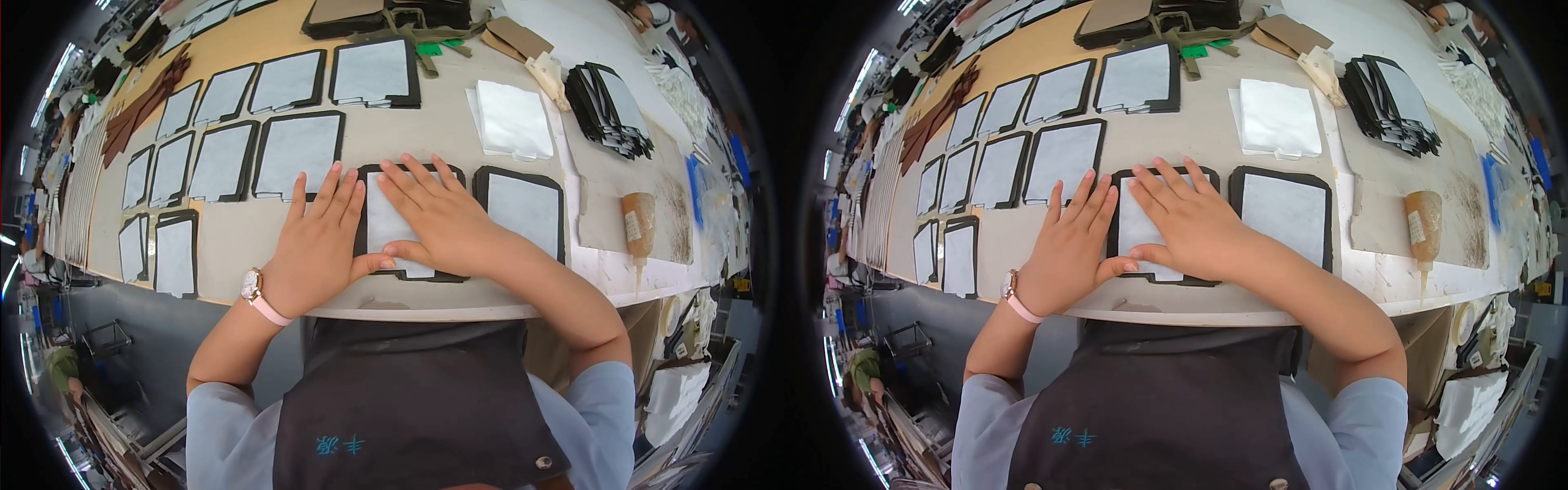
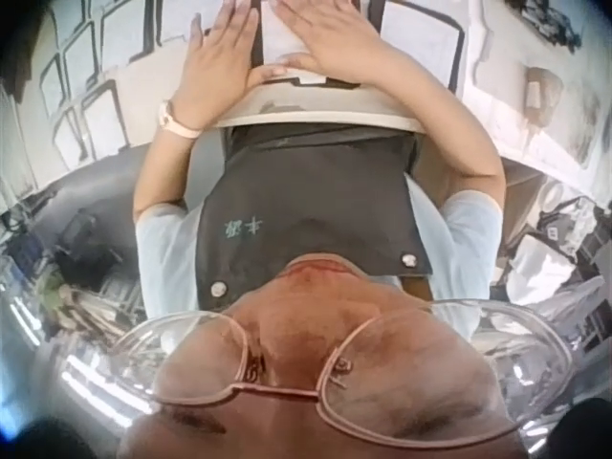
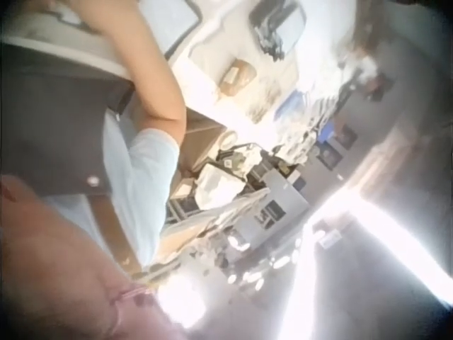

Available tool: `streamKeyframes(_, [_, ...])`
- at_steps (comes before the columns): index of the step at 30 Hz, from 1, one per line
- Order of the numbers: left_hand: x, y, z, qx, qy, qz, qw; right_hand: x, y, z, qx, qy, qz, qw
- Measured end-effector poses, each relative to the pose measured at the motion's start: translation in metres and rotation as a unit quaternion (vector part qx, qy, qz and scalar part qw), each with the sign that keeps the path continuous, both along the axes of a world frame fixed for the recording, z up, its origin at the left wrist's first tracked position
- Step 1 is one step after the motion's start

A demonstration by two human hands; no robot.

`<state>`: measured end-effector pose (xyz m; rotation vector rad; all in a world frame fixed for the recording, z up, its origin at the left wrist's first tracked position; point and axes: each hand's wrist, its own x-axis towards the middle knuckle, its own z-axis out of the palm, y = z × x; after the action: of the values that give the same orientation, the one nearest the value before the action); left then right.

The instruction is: Applying adhesive to leather panels and bonding them with protective lining sheets.

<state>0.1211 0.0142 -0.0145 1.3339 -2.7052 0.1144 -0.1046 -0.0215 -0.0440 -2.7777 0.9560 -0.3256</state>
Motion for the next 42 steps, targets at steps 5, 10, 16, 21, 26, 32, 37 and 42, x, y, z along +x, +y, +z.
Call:
streamKeyframes(5, [-0.014,0.013,0.002,0.054,0.118,0.005,0.992,-0.008,0.075,0.019,0.099,0.022,0.103,0.99])
streamKeyframes(10, [-0.035,0.03,-0.011,0.104,0.158,-0.068,0.98,-0.068,0.094,0.045,0.211,-0.227,-0.002,0.951])
streamKeyframes(16, [-0.042,0.034,-0.007,0.061,0.174,-0.102,0.978,-0.11,0.091,0.047,0.029,-0.027,-0.262,0.964])
streamKeyframes(21, [-0.04,0.03,0.001,0.119,0.14,-0.092,0.979,-0.119,0.097,0.045,0.031,-0.022,-0.262,0.964])
streamKeyframes(26, [-0.041,0.025,-0.002,0.1,0.147,-0.097,0.979,-0.129,0.089,0.054,0.086,-0.082,-0.239,0.964])
streamKeyframes(32, [-0.048,0.026,-0.003,0.098,0.178,-0.109,0.973,-0.125,0.088,0.07,0.119,-0.188,-0.301,0.927])
streamKeyframes(37, [-0.04,0.012,-0.005,0.14,0.186,-0.124,0.965,-0.137,0.084,0.078,0.131,-0.286,-0.344,0.885])
streamKeyframes(42, [-0.034,-0.005,-0.004,0.227,0.291,-0.108,0.923,-0.136,0.073,0.09,0.183,-0.348,-0.327,0.859])
